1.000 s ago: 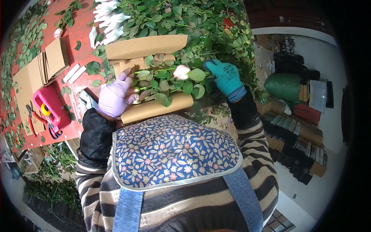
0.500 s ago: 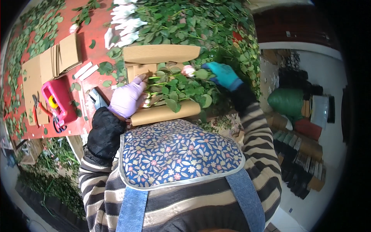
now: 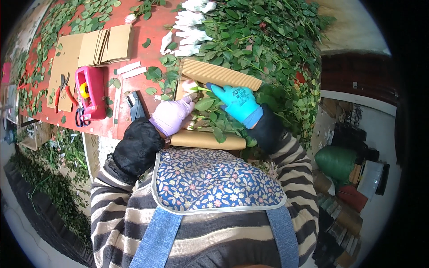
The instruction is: The person places a row of roses into a small cardboard box, arranges them neatly, and uses a stapler to secure the internal packing material.
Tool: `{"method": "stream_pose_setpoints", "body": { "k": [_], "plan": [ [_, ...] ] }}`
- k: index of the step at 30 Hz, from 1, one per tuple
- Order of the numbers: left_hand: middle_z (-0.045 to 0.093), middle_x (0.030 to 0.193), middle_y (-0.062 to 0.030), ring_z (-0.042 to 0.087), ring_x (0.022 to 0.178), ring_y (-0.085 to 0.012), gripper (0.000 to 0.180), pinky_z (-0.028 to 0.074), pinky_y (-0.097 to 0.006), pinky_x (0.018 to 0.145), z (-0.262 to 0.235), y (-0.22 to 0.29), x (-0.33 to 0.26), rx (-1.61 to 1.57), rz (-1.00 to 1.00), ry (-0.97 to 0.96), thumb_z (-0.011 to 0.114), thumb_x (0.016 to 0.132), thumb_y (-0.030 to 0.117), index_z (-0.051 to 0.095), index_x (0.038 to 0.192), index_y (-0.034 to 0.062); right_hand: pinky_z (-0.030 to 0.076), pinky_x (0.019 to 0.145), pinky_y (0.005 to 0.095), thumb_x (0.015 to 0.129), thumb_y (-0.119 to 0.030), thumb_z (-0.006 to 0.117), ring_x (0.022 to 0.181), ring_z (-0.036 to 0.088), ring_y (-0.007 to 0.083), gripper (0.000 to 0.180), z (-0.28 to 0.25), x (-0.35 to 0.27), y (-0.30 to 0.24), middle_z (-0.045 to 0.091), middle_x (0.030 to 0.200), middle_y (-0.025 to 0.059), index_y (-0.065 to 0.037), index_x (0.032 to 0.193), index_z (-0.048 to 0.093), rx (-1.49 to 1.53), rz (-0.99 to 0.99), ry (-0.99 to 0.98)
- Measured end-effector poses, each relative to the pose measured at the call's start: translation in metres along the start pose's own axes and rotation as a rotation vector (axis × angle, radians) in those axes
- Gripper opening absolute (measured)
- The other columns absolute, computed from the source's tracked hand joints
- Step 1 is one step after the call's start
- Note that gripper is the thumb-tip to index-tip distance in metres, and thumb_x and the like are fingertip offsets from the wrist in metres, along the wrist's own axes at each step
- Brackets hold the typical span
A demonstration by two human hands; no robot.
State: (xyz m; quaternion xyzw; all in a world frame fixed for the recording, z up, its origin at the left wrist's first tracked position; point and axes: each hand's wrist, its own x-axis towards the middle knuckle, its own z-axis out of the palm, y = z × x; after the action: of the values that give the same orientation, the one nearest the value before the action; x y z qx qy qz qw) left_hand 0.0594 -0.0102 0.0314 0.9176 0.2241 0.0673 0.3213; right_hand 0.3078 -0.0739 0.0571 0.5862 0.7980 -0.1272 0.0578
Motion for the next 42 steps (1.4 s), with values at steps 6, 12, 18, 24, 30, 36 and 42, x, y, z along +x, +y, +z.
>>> {"method": "stream_pose_setpoints", "body": {
  "k": [6,12,18,24,30,36,42],
  "plan": [
    [0.057,0.126,-0.0136,0.066,0.077,-0.0344,0.026,0.053,-0.044,0.063,0.007,0.001,0.001,-0.031,-0.011,0.035,0.065,0.082,0.012,0.055,0.106,0.0066,0.051,0.054,0.0451,0.078,-0.016,0.064,0.066,0.067,0.0259,0.071,0.024,-0.001,0.01,0.064,0.079,0.0068,-0.03,0.144,0.043,-0.177,0.018,-0.026],
    [0.057,0.125,-0.0148,0.066,0.078,-0.0326,0.042,0.053,-0.043,0.063,0.015,-0.013,-0.001,-0.055,0.015,0.038,0.067,0.081,0.016,0.049,0.12,0.0103,0.051,0.05,0.0445,0.079,-0.015,0.063,0.064,0.066,0.0252,0.069,0.031,-0.004,0.011,0.064,0.077,0.0076,-0.029,0.144,0.044,-0.202,0.005,0.056],
    [0.041,0.147,-0.0137,0.066,0.099,-0.0309,0.068,0.056,-0.04,0.077,-0.005,-0.002,0.013,0.031,0.026,-0.034,0.068,0.081,0.014,0.041,0.143,0.0128,0.049,0.044,0.0472,0.086,-0.017,0.053,0.062,0.067,0.024,0.063,0.043,-0.001,0.017,0.065,0.078,0.0082,-0.03,0.147,0.041,-0.184,0.037,0.019],
    [0.032,0.156,-0.0079,0.064,0.104,-0.0329,0.068,0.057,-0.041,0.08,-0.007,-0.003,0.016,0.052,-0.044,-0.135,0.071,0.08,0.021,0.045,0.143,0.0167,0.05,0.071,0.0428,0.079,-0.016,0.066,0.082,0.065,0.0281,0.062,0.008,-0.021,0.006,0.062,0.095,0.0091,-0.02,0.139,0.048,-0.048,0.073,0.025],
    [0.035,0.154,-0.0134,0.063,0.106,-0.0362,0.066,0.055,-0.042,0.083,-0.007,0.0,0.011,-0.018,-0.104,-0.129,0.072,0.081,0.021,0.046,0.141,0.0104,0.044,0.088,0.0426,0.084,-0.021,0.067,0.103,0.059,0.0289,0.044,-0.027,-0.092,0.008,0.063,0.113,0.0092,-0.007,0.126,0.059,-0.045,0.275,0.325],
    [0.033,0.155,-0.0122,0.065,0.1,-0.0322,0.059,0.055,-0.041,0.078,-0.003,-0.008,0.012,0.082,-0.039,-0.076,0.07,0.081,0.021,0.049,0.134,0.007,0.044,0.084,0.0426,0.08,-0.017,0.065,0.09,0.06,0.0264,0.032,0.017,-0.116,0.043,0.063,0.09,0.0062,-0.012,0.111,0.063,-0.13,0.331,0.265],
    [0.034,0.155,-0.0091,0.066,0.1,-0.0312,0.059,0.055,-0.04,0.08,-0.012,-0.004,0.013,0.022,-0.154,-0.181,0.069,0.082,0.017,0.049,0.137,0.0074,0.046,0.074,0.0403,0.073,-0.012,0.064,0.078,0.063,0.0256,0.015,0.002,-0.082,0.065,0.063,0.078,0.0035,-0.015,0.087,0.06,-0.216,0.343,0.18]
  ]
}}
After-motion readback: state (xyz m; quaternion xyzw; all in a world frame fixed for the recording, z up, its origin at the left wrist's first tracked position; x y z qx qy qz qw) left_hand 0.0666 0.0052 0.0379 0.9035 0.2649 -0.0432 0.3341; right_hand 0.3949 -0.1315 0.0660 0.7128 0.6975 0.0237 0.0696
